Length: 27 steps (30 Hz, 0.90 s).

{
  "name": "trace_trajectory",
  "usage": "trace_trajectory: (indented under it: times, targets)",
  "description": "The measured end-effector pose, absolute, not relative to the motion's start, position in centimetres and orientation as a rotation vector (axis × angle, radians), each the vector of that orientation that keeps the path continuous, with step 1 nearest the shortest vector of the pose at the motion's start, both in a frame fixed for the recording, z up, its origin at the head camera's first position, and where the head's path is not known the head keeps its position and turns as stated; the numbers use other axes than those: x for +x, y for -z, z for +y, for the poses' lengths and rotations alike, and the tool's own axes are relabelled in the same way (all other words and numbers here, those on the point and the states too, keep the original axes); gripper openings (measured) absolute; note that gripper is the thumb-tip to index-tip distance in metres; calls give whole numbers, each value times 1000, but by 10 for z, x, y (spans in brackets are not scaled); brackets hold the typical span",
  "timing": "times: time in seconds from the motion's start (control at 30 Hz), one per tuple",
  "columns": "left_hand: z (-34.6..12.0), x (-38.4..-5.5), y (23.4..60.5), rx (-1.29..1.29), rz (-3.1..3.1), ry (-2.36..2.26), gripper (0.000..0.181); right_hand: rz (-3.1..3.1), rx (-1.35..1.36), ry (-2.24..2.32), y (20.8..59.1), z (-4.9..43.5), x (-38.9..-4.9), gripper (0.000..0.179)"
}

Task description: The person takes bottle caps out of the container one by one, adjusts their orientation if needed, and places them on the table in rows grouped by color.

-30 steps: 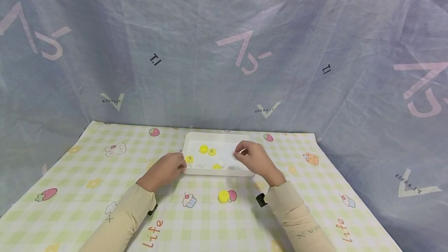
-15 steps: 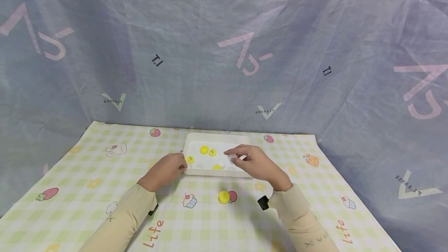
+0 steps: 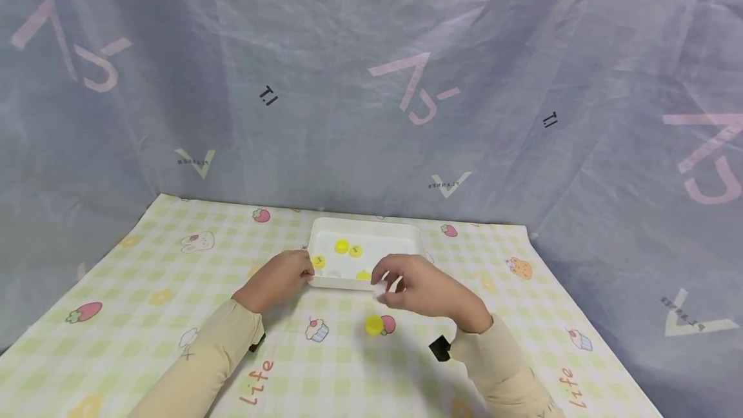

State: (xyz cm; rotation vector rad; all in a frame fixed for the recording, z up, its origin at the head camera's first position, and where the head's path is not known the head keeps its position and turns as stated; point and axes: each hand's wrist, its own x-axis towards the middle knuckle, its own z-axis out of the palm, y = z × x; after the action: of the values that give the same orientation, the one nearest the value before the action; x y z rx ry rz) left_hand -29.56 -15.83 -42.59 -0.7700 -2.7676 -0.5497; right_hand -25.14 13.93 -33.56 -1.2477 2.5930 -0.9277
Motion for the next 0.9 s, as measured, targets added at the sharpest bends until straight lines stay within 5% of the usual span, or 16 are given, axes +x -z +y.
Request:
trace_trajectory:
  times: [0.9]
  targets:
    - [-157,-295,423,-767,-2796,566,26,2449,-1329,238,387,113,-218,30]
